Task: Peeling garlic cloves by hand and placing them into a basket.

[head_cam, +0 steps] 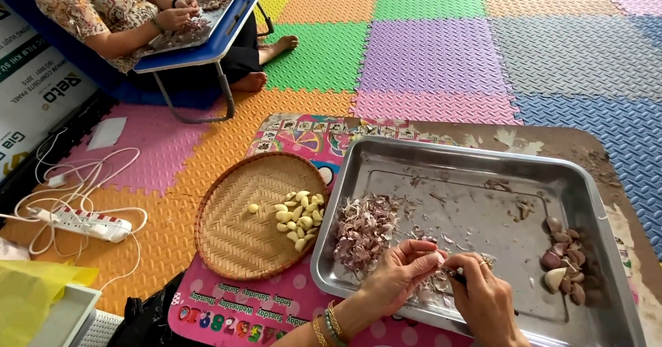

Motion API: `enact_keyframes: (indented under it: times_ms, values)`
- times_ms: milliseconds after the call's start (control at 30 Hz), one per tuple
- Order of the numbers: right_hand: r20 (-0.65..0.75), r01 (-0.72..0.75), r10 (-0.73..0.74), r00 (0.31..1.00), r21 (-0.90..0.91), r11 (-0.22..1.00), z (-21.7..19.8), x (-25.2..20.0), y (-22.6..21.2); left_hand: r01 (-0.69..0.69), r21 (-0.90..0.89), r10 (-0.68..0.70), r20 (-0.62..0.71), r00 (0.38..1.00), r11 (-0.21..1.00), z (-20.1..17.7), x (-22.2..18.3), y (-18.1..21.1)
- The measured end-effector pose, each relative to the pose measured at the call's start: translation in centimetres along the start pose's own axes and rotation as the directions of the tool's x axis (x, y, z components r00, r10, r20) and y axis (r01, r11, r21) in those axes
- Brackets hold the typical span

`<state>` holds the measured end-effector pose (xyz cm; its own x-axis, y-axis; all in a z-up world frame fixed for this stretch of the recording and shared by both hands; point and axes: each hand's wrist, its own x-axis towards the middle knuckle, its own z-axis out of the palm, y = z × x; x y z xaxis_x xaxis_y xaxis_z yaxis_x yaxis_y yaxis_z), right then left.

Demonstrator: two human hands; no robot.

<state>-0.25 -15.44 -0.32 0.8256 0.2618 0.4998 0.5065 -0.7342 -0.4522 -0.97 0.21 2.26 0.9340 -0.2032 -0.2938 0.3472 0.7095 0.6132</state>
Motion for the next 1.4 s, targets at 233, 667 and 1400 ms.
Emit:
enact_keyframes:
  times_ms: [233, 667, 1400]
  values:
    - [0.024, 0.071, -0.07, 0.997, -0.073, 0.995, 0.5, -0.1, 0.0, -0.019, 0.025, 0.02, -0.015, 1.0, 1.0, 0.0, 0.0, -0.1]
    - [-0.012, 0.137, -0.143, 0.99, -0.199, 0.97, 1.0, 0.0, -0.4, -0.001, 0.001, 0.001, -0.042, 0.999, 1.0, -0.3, 0.2, -0.2]
    - [0.146, -0.145, 0.115, 0.983, 0.212, 0.966, -2.3, 1.7, -1.3, -0.11, -0.036, 0.112, 0.041, 0.993, 0.993, -0.3, 0.3, -0.2]
